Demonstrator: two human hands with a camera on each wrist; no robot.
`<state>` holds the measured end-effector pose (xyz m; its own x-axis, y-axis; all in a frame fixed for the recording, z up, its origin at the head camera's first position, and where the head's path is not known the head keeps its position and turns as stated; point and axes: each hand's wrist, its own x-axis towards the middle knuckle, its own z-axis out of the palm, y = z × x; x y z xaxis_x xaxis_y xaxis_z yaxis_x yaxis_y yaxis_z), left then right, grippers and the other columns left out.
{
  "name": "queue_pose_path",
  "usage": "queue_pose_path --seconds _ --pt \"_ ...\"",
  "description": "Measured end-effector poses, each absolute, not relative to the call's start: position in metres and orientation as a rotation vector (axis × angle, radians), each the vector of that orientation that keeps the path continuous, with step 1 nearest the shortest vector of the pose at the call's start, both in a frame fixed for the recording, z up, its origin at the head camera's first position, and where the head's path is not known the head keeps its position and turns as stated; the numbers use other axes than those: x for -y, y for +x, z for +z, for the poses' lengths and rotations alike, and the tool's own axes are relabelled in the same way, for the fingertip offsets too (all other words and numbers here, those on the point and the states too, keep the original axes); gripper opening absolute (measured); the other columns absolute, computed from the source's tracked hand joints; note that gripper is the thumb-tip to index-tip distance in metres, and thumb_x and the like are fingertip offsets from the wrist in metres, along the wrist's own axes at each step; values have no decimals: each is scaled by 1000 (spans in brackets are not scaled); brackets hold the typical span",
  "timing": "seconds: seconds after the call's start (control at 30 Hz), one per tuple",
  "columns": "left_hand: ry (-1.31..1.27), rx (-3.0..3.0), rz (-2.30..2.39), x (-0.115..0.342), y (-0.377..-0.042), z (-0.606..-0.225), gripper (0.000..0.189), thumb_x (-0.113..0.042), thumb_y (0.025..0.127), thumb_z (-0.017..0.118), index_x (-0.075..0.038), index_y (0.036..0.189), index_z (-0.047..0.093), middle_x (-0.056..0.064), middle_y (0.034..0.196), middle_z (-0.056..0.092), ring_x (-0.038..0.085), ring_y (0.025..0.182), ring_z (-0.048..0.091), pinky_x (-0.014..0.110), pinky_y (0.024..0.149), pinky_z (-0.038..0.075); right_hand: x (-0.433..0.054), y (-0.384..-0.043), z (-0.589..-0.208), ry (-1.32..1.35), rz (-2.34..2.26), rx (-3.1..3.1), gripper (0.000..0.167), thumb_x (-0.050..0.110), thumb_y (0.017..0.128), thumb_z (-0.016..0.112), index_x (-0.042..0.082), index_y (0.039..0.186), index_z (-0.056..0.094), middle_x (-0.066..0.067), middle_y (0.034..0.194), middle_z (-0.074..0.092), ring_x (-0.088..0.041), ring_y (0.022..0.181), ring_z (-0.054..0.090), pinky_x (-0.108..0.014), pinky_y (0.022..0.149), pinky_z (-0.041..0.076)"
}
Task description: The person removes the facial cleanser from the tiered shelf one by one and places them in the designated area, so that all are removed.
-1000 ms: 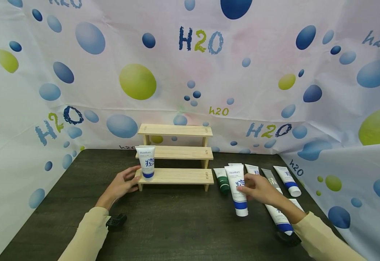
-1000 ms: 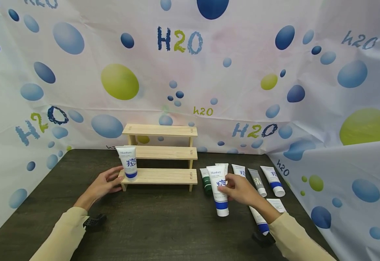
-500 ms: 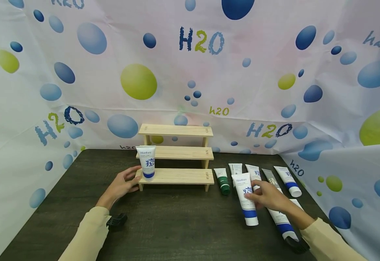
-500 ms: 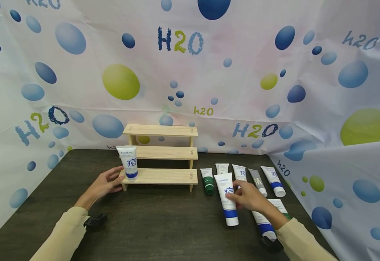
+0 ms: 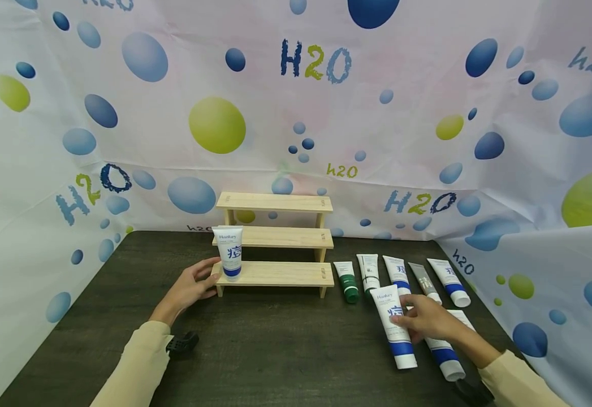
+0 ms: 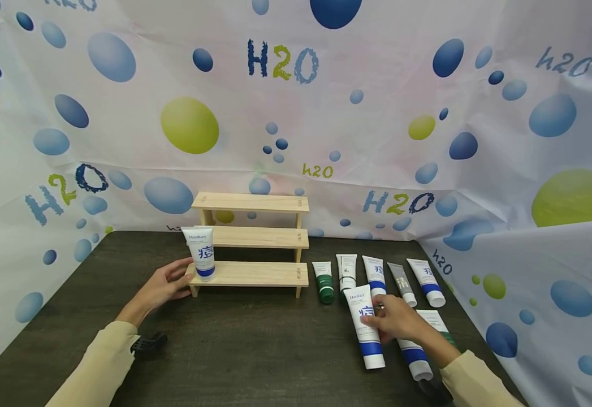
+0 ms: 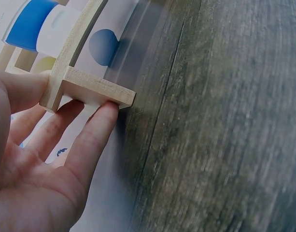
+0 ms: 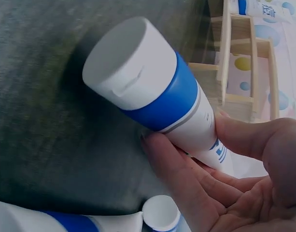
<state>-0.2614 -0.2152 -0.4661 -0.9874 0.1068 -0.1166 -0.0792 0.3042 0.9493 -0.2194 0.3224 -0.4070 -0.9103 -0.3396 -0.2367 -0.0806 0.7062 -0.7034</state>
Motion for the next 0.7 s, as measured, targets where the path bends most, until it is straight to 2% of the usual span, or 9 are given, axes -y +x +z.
queue_pose_path --seconds 0.13,0.23,0.5,0.7 --pt "24 -2401 1768 215 -262 -466 59 -20 108 56 -12 162 32 28 163 37 44 138 55 48 104 59 -326 -216 -414 -340 -1052 -2513 57 20 97 73 -20 127 46 -11 78 72 -25 59 71 -41 55 65" --pt "25 -2400 1769 216 -262 -466 59 -20 108 56 -12 162 32 28 163 36 44 138 54 48 104 59 -327 -214 -418 -287 -1041 -2507 60 21 96 74 -21 129 47 -10 75 71 -23 57 70 -40 54 64" --pt "19 -2392 1774 215 -261 -465 59 -19 109 55 -13 162 32 28 163 36 45 139 54 49 104 59 -328 -216 -426 -190 -1031 -2463 52 19 97 73 -19 126 52 -11 75 70 -18 58 68 -37 55 65" --pt "12 -2389 1772 215 -261 -464 59 -18 108 55 -13 162 32 28 163 36 44 138 54 49 104 59 -327 -219 -426 -152 -1017 -2442 53 17 99 71 -22 128 49 -11 75 69 -17 58 67 -36 55 65"
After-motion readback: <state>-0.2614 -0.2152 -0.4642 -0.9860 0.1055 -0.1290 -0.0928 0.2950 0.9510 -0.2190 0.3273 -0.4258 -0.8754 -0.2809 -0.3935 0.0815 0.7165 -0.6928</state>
